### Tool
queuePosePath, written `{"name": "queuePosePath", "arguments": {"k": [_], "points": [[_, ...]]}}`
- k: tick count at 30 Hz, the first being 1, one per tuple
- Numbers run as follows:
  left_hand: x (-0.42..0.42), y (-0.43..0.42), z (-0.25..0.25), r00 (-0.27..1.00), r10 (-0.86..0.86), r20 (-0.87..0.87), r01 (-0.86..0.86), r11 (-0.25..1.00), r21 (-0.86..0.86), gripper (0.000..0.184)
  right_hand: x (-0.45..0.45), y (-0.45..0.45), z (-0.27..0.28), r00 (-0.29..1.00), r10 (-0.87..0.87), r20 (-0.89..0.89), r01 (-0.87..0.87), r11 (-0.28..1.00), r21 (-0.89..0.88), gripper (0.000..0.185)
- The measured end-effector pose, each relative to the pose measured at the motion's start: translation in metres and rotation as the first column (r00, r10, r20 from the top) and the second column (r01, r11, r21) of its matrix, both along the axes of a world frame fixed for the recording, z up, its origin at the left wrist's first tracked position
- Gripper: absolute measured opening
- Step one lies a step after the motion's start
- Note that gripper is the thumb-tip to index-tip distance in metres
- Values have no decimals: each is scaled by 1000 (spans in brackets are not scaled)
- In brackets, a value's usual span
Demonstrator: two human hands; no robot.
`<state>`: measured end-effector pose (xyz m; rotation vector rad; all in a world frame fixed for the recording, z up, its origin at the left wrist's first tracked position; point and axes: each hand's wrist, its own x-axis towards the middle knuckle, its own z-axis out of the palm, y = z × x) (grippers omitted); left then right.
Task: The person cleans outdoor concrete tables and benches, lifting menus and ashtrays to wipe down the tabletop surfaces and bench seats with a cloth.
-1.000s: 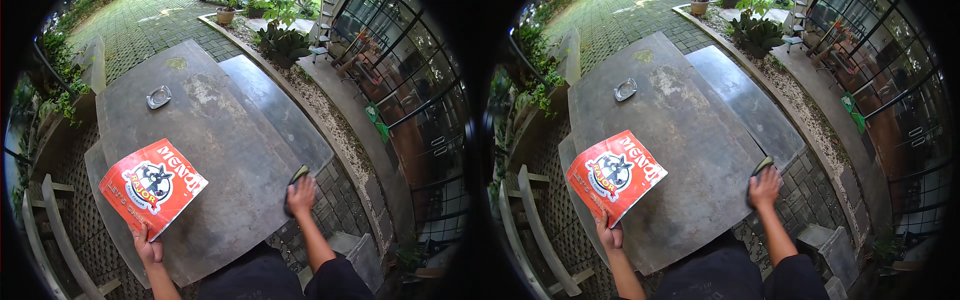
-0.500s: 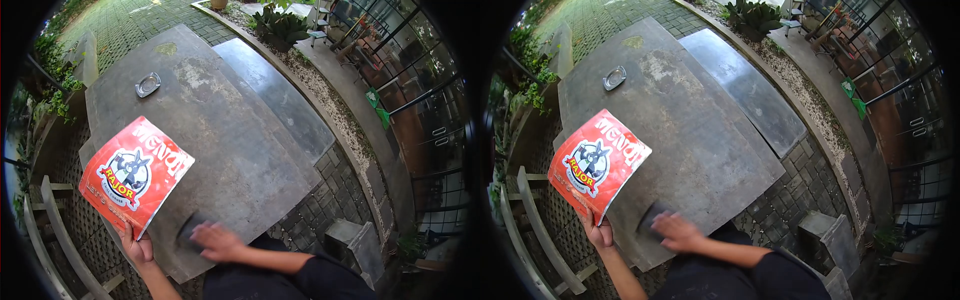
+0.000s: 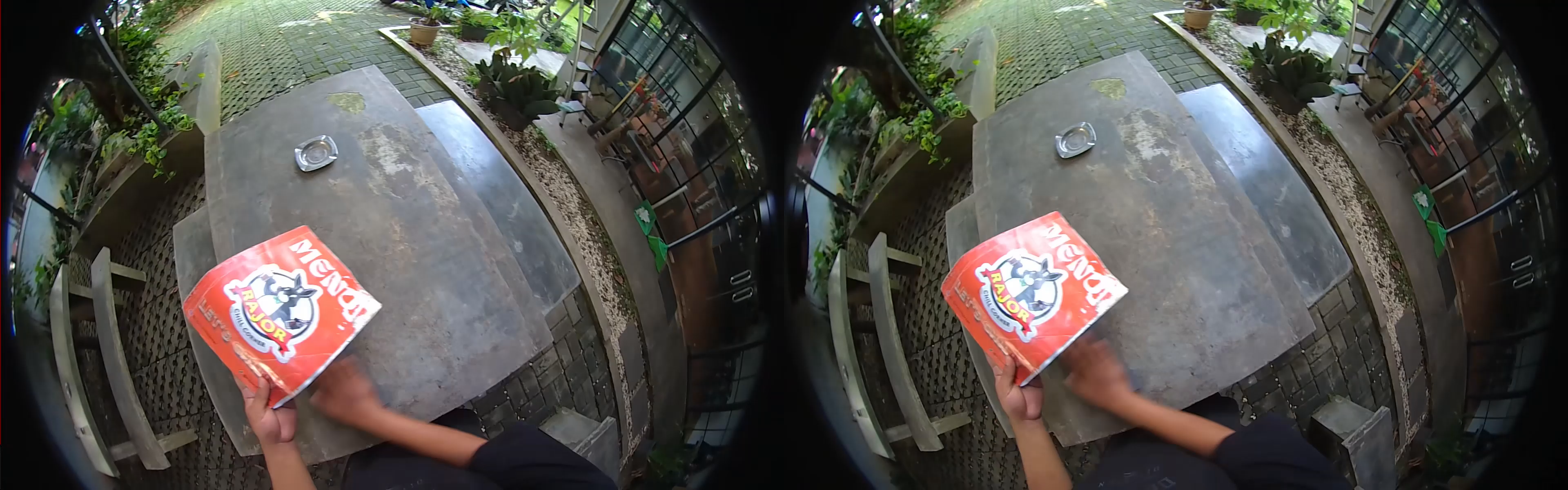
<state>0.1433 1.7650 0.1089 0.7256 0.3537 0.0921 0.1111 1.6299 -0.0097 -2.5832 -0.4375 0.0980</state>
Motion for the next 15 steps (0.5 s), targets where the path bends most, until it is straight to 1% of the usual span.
{"name": "queuePosePath", "arguments": {"k": [1,2,3,5,6,7,8,9,10,11,12,13,14,15], "points": [[-2,-3,0,1000,-8,9,8,1000,-5,66,-22,54,-31,977,185,103,-194,977,88,57],[-2,-7,-1,1000,-17,19,18,1000,-14,67,-59,118,-99,921,375,107,-390,889,240,53],[-2,-11,-1,1000,-10,18,11,1000,-15,67,-61,117,-101,918,381,106,-396,887,239,53],[5,-14,-1,999,-23,39,24,1000,-12,67,-66,107,-88,857,481,184,-515,800,309,52],[6,-10,-5,1000,-16,19,17,1000,-14,67,-38,69,-58,928,349,134,-371,898,237,52],[6,-4,-9,1000,-8,-4,8,1000,-15,67,5,21,-17,952,302,50,-304,913,271,55],[9,-2,-2,1000,-11,7,12,998,-56,67,33,-27,2,995,93,28,-97,974,204,58],[11,2,-3,1000,4,-5,-4,999,-49,66,76,-77,38,978,-8,-209,-15,994,-108,61],[15,8,-2,1000,19,-12,-19,999,-40,65,95,-126,11,962,-273,28,273,944,-184,64],[18,14,-1,1000,30,4,-30,1000,-6,63,116,-184,-4,918,-374,133,397,871,-291,67],[21,20,2,999,49,9,-49,999,2,63,130,-235,0,803,-581,134,592,750,-295,67],[23,26,4,998,69,11,-69,998,10,62,140,-286,-12,674,-716,184,732,611,-300,67],[23,35,1,996,83,36,-83,996,19,62,146,-327,-19,589,-779,216,792,503,-347,67],[21,41,2,993,107,46,-108,994,24,61,150,-346,-15,479,-863,158,850,411,-331,67]]}}
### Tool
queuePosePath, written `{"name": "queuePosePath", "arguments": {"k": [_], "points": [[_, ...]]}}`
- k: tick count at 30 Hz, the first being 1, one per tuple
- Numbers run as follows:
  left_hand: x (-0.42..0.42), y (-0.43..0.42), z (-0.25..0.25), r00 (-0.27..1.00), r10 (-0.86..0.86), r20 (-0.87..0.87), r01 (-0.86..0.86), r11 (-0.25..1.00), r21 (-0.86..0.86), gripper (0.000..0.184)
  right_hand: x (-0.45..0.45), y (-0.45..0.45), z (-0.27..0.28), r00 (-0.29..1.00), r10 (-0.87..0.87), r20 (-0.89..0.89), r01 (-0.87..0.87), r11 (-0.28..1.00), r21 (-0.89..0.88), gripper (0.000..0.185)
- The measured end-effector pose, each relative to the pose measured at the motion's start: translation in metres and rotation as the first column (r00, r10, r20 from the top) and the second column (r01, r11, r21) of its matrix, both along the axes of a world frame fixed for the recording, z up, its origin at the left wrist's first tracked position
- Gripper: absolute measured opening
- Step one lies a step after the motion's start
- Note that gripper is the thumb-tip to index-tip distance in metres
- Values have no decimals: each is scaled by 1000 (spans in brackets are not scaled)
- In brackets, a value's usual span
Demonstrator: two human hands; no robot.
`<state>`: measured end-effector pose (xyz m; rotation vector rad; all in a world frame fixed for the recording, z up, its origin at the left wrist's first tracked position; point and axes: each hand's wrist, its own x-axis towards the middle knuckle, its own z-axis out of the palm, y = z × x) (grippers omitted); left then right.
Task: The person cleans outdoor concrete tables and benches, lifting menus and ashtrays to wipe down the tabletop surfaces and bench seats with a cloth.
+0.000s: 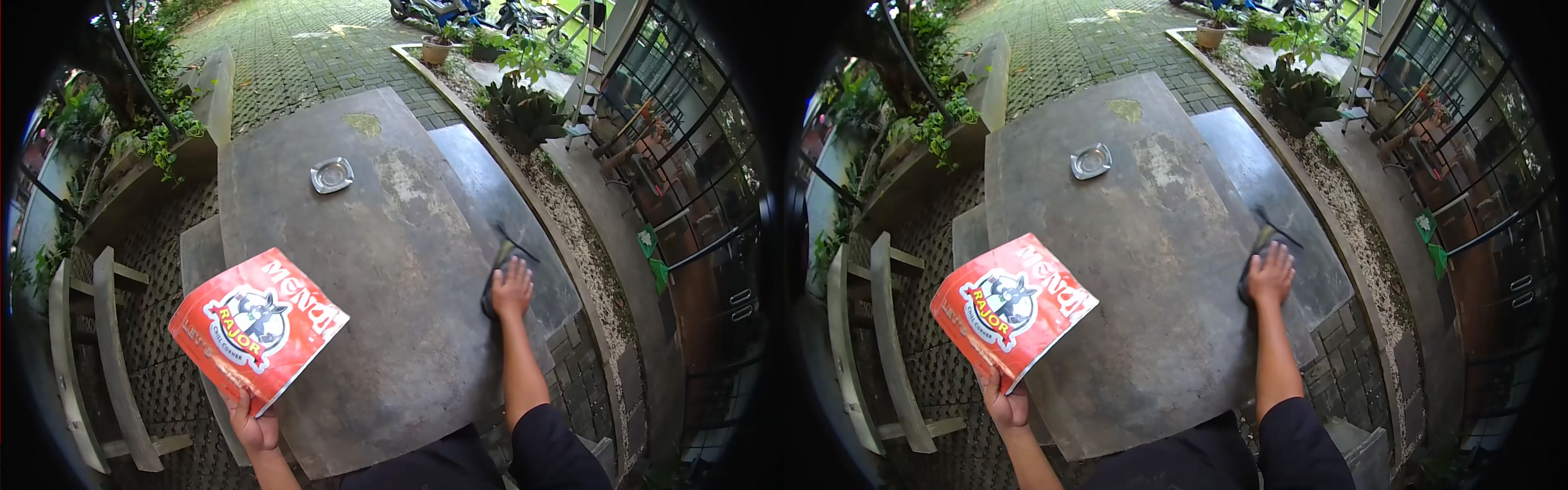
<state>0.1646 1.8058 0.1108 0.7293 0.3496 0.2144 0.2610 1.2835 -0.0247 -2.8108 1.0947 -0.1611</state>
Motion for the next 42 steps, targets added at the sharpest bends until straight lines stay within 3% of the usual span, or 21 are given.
{"name": "queuePosePath", "arguments": {"k": [3,5,8,9,10,11,14,16,17,18,19,20,23,26,31,32,33,34,36,37,42], "points": [[-6,12,3,999,48,20,-49,999,15,61,25,55,-4,1000,4,31,0,994,-113,62],[-9,11,5,996,87,-2,-87,996,29,62,38,146,-9,882,467,68,-463,884,-66,55],[-11,6,7,996,83,-13,-83,996,14,63,2,343,28,533,846,21,-845,531,62,49],[-9,1,10,996,95,-2,-95,995,16,62,-28,379,42,531,790,306,-726,237,646,50],[-11,-1,9,995,100,-13,-100,995,22,62,-68,428,23,462,722,515,-722,-32,691,52],[-10,-1,7,995,98,-6,-98,995,1,62,-98,460,3,123,797,591,-964,-45,262,56],[1,-7,7,995,93,22,-92,995,-25,62,-111,472,-24,24,770,637,-904,-255,343,58],[2,-1,3,996,86,27,-85,996,-32,61,-49,434,-1,82,882,464,-861,-172,479,56],[4,0,2,996,84,22,-83,996,-35,61,-6,403,15,147,793,592,-953,-47,299,53],[9,1,2,997,80,6,-80,996,-27,61,41,360,50,354,798,488,-856,67,512,53],[13,1,1,997,74,-7,-74,997,-19,61,78,320,61,382,918,108,-831,290,474,56],[17,0,1,998,55,-3,-55,998,6,61,109,273,-5,432,895,113,-900,435,0,60],[22,-1,-6,998,34,-47,-34,999,-4,62,154,108,-1,841,540,18,-540,842,1,68],[21,-3,-15,997,26,-70,-29,999,-45,64,148,4,21,990,122,-74,-117,991,70,68],[17,-1,-25,992,16,-123,-20,999,-37,66,169,97,3,956,294,-3,-292,947,-136,65],[17,-2,-25,993,16,-114,-21,999,-36,66,173,136,-6,878,457,144,-462,887,1,64],[17,-1,-25,995,18,-102,-22,999,-34,65,175,193,51,862,491,-125,-402,814,420,65],[16,1,-23,994,27,-104,-30,999,-29,65,167,243,-4,747,631,208,-655,752,68,62],[13,7,-17,998,69,-16,-69,997,-29,64,150,342,-35,378,875,303,-886,437,-155,60],[9,12,-12,993,116,-14,-116,993,-23,64,125,390,-27,351,894,280,-874,420,-244,58],[4,36,-4,987,159,10,-159,986,55,68,137,399,-9,267,937,226,-951,295,-97,57]]}}
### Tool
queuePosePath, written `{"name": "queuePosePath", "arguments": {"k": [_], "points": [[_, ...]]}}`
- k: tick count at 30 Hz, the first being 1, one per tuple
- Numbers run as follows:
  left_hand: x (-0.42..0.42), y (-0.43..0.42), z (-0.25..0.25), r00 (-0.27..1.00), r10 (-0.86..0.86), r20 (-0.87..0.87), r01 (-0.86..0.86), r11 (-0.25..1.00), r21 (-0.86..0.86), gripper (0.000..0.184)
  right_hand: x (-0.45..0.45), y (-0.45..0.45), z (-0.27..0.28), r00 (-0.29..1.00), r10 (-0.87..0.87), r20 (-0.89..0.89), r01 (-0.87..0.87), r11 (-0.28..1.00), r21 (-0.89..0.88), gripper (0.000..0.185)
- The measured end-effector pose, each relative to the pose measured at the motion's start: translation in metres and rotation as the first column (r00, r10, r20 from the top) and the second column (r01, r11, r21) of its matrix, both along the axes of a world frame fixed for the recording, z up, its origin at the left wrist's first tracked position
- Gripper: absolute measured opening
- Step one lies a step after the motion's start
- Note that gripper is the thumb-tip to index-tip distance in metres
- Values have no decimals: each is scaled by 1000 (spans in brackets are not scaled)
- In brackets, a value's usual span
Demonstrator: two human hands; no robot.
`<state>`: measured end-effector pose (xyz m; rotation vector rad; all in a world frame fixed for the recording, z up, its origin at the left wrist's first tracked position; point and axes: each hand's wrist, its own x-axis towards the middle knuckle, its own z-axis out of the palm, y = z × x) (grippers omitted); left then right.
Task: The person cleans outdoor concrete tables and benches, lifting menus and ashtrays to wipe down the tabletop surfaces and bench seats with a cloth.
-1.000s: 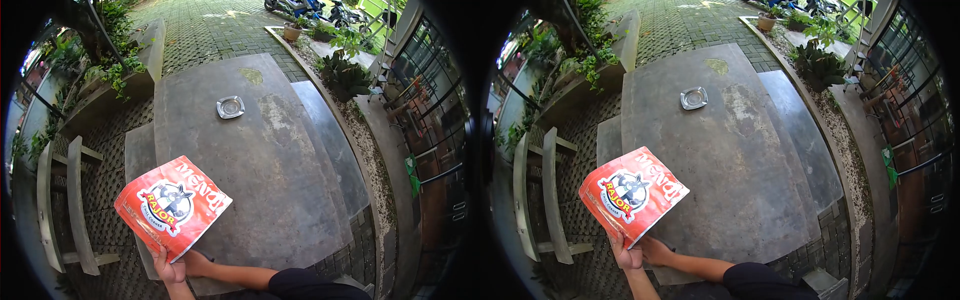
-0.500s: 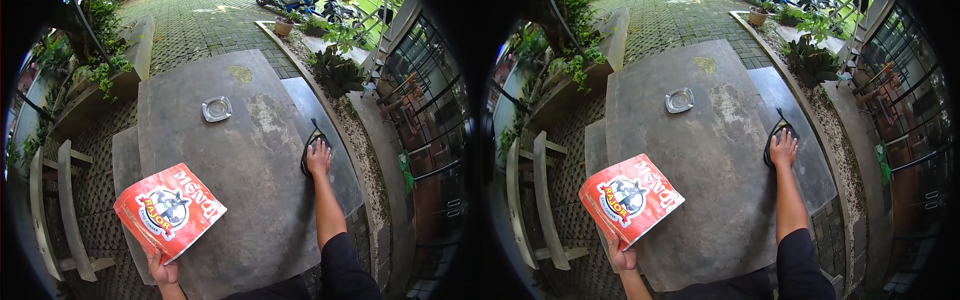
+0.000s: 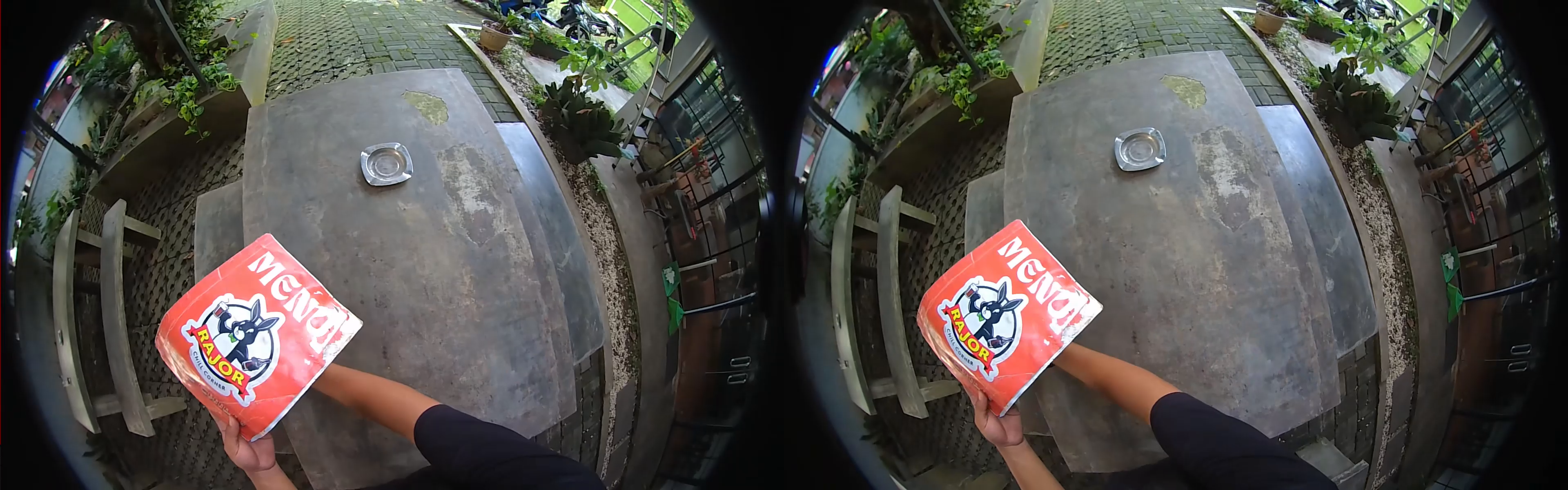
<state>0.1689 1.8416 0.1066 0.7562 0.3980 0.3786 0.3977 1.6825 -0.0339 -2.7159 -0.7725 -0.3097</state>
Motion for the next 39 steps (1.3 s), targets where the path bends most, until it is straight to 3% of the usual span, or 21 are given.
{"name": "queuePosePath", "arguments": {"k": [5,6,9,10,14,15,16,17,18,19,20,21,23,24,28,32,35,39], "points": [[3,5,-18,999,-40,20,41,999,-34,73,18,-31,16,970,143,-197,-154,987,-39,56],[5,1,-20,998,-58,12,59,997,-56,74,24,-82,19,982,44,-184,-13,986,168,60],[11,-15,-37,991,-125,-46,123,991,-57,78,41,-218,22,892,-393,-222,377,919,-112,74],[13,-20,-47,985,-156,-76,152,987,-49,79,37,-263,14,846,-516,-133,494,853,-170,72],[-6,-23,-89,939,-268,-216,260,963,-65,78,8,-379,22,520,-839,-159,812,544,-212,83],[-16,-21,-101,910,-251,-330,295,951,90,75,6,-386,28,434,-874,-218,853,477,-214,84],[-27,-17,-112,874,-210,-439,338,911,236,71,6,-388,25,439,-880,-183,853,472,-222,85],[-34,-15,-109,829,-134,-544,421,788,449,61,8,-382,24,445,-883,-148,853,468,-230,85],[-40,-15,-107,831,-117,-543,406,796,449,61,14,-373,21,472,-874,-117,841,486,-237,84],[-45,-19,-106,836,-5,-548,415,659,628,59,24,-361,16,523,-839,-150,802,544,-248,83],[-49,-25,-105,841,105,-531,424,483,766,58,35,-338,17,570,-801,-184,758,598,-258,83],[-53,-33,-108,858,261,-444,400,205,893,58,46,-305,20,605,-776,-181,723,630,-283,82],[-66,-35,-131,908,303,-290,335,-109,936,62,60,-226,28,695,-696,-181,639,713,-290,83],[-63,-38,-131,911,325,-252,321,-179,930,63,68,-189,26,754,-630,-185,577,771,-270,83],[-63,-38,-130,872,348,-343,415,-155,897,62,72,-28,19,949,-279,-149,273,960,-59,84],[-62,-37,-126,879,349,-325,395,-153,906,59,32,103,16,984,98,-148,-76,987,144,83],[-63,-37,-126,864,345,-366,417,-85,905,58,5,131,17,940,272,-207,-251,960,122,80],[-62,-37,-126,891,325,-317,374,-130,918,57,18,90,10,921,369,-123,-352,926,138,77]]}}
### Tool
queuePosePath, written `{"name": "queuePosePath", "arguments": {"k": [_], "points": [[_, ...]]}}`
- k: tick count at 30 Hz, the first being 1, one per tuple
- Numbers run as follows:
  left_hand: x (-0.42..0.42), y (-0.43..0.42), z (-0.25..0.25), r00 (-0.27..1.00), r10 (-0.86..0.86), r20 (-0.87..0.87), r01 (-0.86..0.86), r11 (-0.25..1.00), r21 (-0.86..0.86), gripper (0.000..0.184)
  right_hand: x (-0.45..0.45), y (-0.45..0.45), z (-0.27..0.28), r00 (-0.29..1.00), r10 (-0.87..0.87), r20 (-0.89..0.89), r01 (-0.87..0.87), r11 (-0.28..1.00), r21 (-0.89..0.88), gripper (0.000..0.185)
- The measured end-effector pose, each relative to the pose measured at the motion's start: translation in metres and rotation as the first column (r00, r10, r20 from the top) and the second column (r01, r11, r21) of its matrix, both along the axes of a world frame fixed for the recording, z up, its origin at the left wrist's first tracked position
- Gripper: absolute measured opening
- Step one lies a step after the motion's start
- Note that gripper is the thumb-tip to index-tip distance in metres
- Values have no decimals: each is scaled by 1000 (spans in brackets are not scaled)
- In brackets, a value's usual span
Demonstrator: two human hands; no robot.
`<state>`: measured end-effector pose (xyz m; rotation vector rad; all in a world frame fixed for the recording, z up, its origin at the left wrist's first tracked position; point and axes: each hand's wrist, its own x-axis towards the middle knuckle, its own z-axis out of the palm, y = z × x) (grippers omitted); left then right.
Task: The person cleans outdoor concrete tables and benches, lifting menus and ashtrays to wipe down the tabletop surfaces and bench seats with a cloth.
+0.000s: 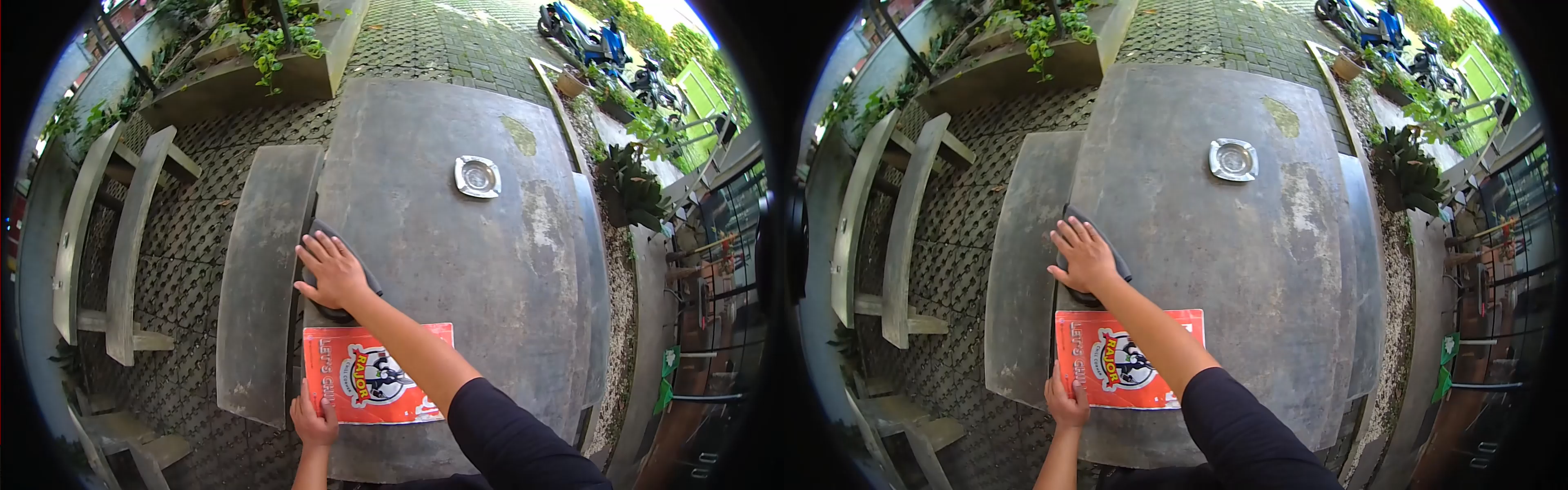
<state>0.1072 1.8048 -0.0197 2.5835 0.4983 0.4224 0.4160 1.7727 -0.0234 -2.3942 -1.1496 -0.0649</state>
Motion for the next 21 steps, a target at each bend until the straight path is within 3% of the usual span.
{"name": "queuePosePath", "arguments": {"k": [6,7,8,12,16,21], "points": [[-1,0,-5,999,15,29,-17,997,75,58,49,-178,18,936,-353,22,352,923,-157,79],[-4,4,-10,1000,14,7,-14,1000,13,60,52,-221,14,901,-433,42,433,886,-165,80],[0,1,-9,1000,-3,9,3,1000,24,60,50,-299,12,793,-605,72,604,764,-228,79],[2,5,-13,1000,-8,6,8,999,31,61,4,-440,11,529,-847,56,821,495,-284,79],[0,5,-15,1000,7,5,-7,1000,25,62,-37,-472,10,307,-950,56,899,270,-344,82],[2,3,-10,1000,12,-19,-12,1000,-20,64,-39,-431,13,159,-987,34,922,136,-364,86]]}}
